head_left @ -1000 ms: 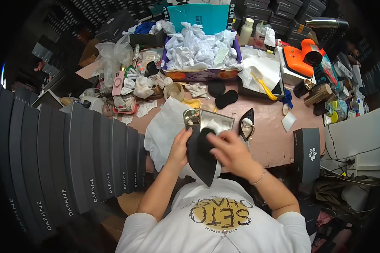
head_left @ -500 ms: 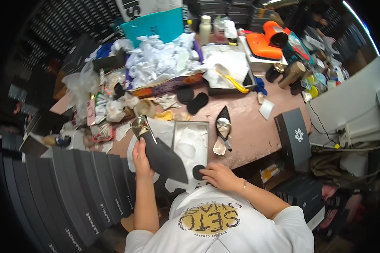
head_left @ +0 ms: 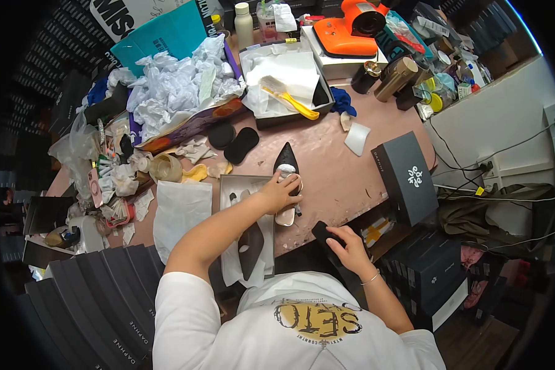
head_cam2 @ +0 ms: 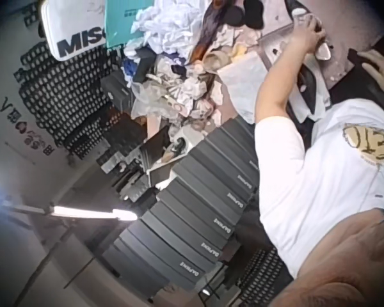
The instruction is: Packing high-heeled shoes into boxes with tissue paper and protective padding.
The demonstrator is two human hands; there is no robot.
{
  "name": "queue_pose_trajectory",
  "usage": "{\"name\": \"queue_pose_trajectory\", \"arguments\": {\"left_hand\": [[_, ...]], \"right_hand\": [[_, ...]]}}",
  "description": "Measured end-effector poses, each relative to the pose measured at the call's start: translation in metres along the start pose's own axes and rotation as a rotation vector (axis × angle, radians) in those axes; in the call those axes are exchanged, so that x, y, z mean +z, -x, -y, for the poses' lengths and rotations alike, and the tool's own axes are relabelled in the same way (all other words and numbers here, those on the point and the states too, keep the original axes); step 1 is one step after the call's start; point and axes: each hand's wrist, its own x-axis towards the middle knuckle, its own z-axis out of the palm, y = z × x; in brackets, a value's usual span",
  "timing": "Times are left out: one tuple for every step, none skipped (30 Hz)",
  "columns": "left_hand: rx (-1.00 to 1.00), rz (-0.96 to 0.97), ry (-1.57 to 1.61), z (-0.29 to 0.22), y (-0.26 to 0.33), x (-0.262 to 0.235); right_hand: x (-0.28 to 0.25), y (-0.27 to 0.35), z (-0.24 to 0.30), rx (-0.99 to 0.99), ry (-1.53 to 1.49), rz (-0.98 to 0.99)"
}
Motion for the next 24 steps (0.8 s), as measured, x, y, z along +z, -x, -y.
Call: {"name": "queue_pose_trajectory", "arguments": {"left_hand": [[-0.001, 0.192, 0.055, -0.003, -0.010, -0.029], [-0.003, 0.385, 0.105, -0.005, -0.016, -0.045], [-0.021, 0.399, 0.116, -0.004, -0.021, -0.048], [-0.041, 0.412, 0.127, -0.003, -0.025, -0.048], [-0.062, 0.425, 0.138, -0.002, -0.028, -0.046], [-0.042, 0.289, 0.071, -0.003, -0.030, -0.036], [-0.024, 0.151, 0.005, -0.006, -0.031, -0.014], [-0.006, 0.016, -0.059, -0.010, -0.031, 0.008], [0.020, -0.122, -0.123, -0.016, -0.030, 0.012], [0.050, -0.192, -0.133, -0.021, -0.032, 0.014], [0.073, -0.200, -0.106, -0.023, -0.033, 0.016], [0.091, -0.220, -0.084, -0.023, -0.035, 0.008], [0.107, -0.240, -0.061, -0.024, -0.035, 0.000], [0.026, -0.355, 0.155, -0.024, -0.033, -0.007], [0.003, -0.432, 0.346, -0.027, -0.027, -0.033], [-0.023, -0.506, 0.533, -0.030, -0.015, -0.066], [-0.050, -0.578, 0.716, -0.033, -0.002, -0.094], [0.060, -0.728, 0.778, -0.033, 0.012, -0.113], [-0.032, -0.600, 0.971, -0.038, 0.035, -0.135], [-0.082, -0.605, 1.244, -0.044, 0.049, -0.140], [-0.139, -0.612, 1.518, -0.051, 0.065, -0.142], [-0.160, -0.564, 1.621, -0.052, 0.080, -0.140], [-0.237, -0.567, 1.750, -0.059, 0.093, -0.141], [-0.241, -0.575, 1.822, -0.062, 0.107, -0.133]], "right_hand": [[-0.001, 0.005, -0.005, 0.039, -0.023, -0.002], [-0.003, 0.006, -0.009, 0.055, -0.022, -0.005], [-0.007, 0.009, -0.011, 0.071, -0.017, -0.010], [-0.010, 0.011, -0.012, 0.086, -0.012, -0.013], [-0.012, 0.011, -0.013, 0.072, -0.006, -0.024], [-0.015, 0.009, -0.012, 0.055, 0.005, -0.033], [-0.018, 0.006, -0.011, 0.036, 0.017, -0.040], [-0.020, 0.003, -0.008, 0.032, 0.024, -0.049], [-0.021, 0.001, -0.005, 0.015, 0.023, -0.070], [-0.020, -0.001, -0.003, -0.003, 0.022, -0.088], [-0.020, -0.002, -0.001, -0.022, 0.021, -0.104], [-0.020, -0.003, -0.004, -0.050, 0.043, -0.095], [-0.022, -0.002, -0.006, 0.003, -0.042, -0.175], [-0.024, 0.001, -0.007, 0.054, -0.127, -0.253], [-0.026, 0.003, -0.010, 0.106, -0.216, -0.339], [-0.031, 0.002, -0.024, 0.102, -0.244, -0.422], [-0.038, -0.002, -0.035, 0.102, -0.291, -0.463], [-0.041, -0.006, -0.032, 0.086, -0.341, -0.455], [-0.041, -0.015, -0.022, 0.065, -0.394, -0.442], [-0.040, -0.021, -0.006, 0.040, -0.374, -0.417], [-0.034, -0.031, 0.008, -0.023, -0.385, -0.409], [-0.027, -0.042, 0.021, -0.078, -0.392, -0.399], [-0.023, -0.052, 0.035, -0.133, -0.399, -0.388], [-0.022, -0.059, 0.051, -0.132, -0.301, -0.359]]}}
